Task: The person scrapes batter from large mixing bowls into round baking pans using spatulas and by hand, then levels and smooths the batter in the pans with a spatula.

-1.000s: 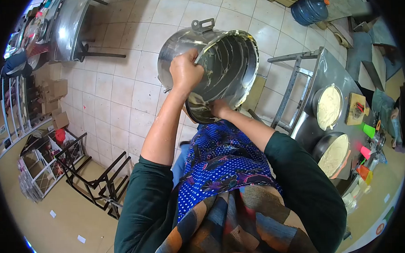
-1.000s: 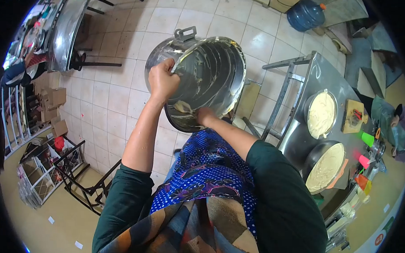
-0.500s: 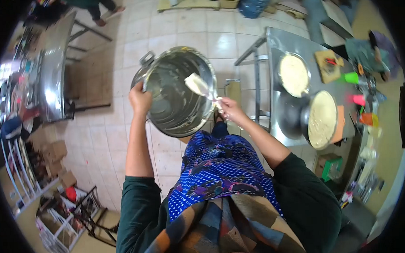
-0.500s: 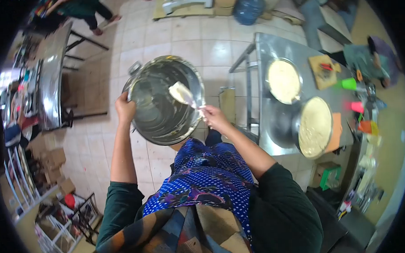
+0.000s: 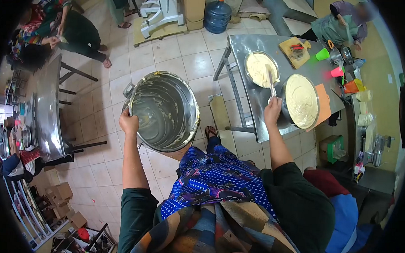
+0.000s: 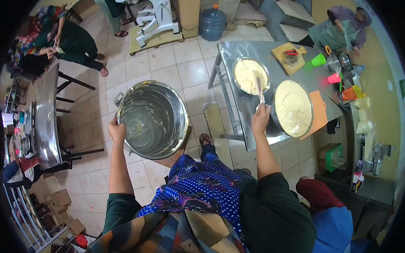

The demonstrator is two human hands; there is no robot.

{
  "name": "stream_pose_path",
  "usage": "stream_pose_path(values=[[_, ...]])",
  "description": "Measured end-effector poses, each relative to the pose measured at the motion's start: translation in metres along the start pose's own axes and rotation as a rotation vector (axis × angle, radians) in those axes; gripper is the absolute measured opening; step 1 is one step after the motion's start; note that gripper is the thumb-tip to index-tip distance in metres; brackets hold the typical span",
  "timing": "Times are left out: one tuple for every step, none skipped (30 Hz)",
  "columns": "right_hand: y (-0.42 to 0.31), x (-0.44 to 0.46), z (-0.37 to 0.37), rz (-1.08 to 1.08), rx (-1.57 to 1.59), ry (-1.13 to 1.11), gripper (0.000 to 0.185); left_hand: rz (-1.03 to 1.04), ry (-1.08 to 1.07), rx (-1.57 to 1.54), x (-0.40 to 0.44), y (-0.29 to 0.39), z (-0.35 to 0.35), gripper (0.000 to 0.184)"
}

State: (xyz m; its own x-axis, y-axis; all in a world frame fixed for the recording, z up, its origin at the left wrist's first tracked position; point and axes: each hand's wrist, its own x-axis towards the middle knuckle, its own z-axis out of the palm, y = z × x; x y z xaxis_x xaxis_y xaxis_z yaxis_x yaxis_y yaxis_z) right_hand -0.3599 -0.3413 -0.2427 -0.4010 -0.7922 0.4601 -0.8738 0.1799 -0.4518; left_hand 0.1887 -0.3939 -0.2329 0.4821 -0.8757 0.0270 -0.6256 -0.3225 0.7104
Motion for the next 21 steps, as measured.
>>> stream_pose_path(values=[[0.005, -0.006, 0.002, 0.016, -0.012, -0.011, 0.007, -0.011, -0.007, -0.003, 0.000, 0.000, 0.000, 0.037], [0.008, -0.013, 0.002, 0.017, -0.013, -0.009, 0.007, -0.025, -0.013, -0.004, -0.001, 0.001, 0.000, 0.037], [0.009, -0.019, 0.003, 0.017, -0.010, -0.009, 0.007, -0.025, -0.015, -0.003, -0.001, 0.001, 0.000, 0.037], [0.011, -0.025, 0.003, 0.018, -0.006, -0.011, 0.007, -0.020, -0.017, 0.001, -0.001, 0.001, 0.000, 0.037], [0.011, -0.030, 0.002, 0.020, -0.006, -0.014, 0.007, -0.016, -0.020, 0.006, 0.000, 0.001, -0.001, 0.037], [0.012, -0.034, 0.001, 0.021, -0.025, -0.032, 0.007, -0.016, -0.023, 0.009, 0.001, -0.002, 0.000, 0.037], [0.013, -0.039, -0.002, 0.024, -0.045, -0.050, 0.008, -0.024, -0.024, 0.009, 0.003, -0.005, 0.001, 0.037], [0.013, -0.043, -0.005, 0.029, -0.047, -0.052, 0.008, -0.032, -0.027, 0.008, 0.004, -0.003, 0.001, 0.037], [0.013, -0.045, -0.009, 0.033, -0.034, -0.060, 0.007, -0.034, -0.030, 0.010, 0.003, -0.001, 0.000, 0.037], [0.013, -0.047, -0.012, 0.035, -0.020, -0.068, 0.007, -0.038, -0.035, -0.005, 0.003, 0.000, -0.001, 0.037], [0.015, -0.049, -0.015, 0.034, -0.020, -0.072, 0.007, -0.044, -0.038, -0.020, 0.002, 0.003, -0.003, 0.036], [0.016, -0.051, -0.020, 0.017, -0.009, -0.076, 0.007, -0.050, -0.036, -0.016, 0.003, 0.000, -0.002, 0.036], [0.017, -0.053, -0.025, -0.001, 0.005, -0.082, 0.007, -0.030, -0.028, -0.006, 0.005, -0.002, 0.000, 0.036], [0.015, -0.054, -0.031, -0.007, 0.009, -0.094, 0.007, -0.012, -0.018, 0.006, 0.007, -0.006, 0.000, 0.036], [0.013, -0.055, -0.039, 0.017, 0.037, -0.133, 0.008, -0.010, -0.008, -0.006, 0.006, -0.005, 0.000, 0.038], [0.010, -0.057, -0.047, 0.040, 0.067, -0.175, 0.010, -0.027, 0.001, 0.005, 0.006, -0.004, -0.001, 0.038], [0.010, -0.058, -0.052, 0.109, 0.089, -0.243, 0.012, -0.030, -0.024, 0.050, 0.005, 0.002, -0.005, 0.038], [0.000, -0.057, -0.060, 0.076, 0.123, -0.269, 0.018, -0.034, -0.048, 0.093, 0.005, 0.004, -0.007, 0.039], [0.002, -0.063, -0.059, 0.264, 0.338, -0.350, 0.022, -0.054, -0.036, 0.105, 0.006, 0.001, -0.004, 0.039], [0.001, -0.066, -0.057, 0.457, 0.547, -0.433, 0.025, -0.010, 0.004, 0.058, 0.006, -0.005, -0.001, 0.036], [-0.011, -0.064, -0.056, 0.450, 0.552, -0.459, 0.025, 0.035, 0.044, 0.012, 0.006, -0.007, 0.001, 0.034]])
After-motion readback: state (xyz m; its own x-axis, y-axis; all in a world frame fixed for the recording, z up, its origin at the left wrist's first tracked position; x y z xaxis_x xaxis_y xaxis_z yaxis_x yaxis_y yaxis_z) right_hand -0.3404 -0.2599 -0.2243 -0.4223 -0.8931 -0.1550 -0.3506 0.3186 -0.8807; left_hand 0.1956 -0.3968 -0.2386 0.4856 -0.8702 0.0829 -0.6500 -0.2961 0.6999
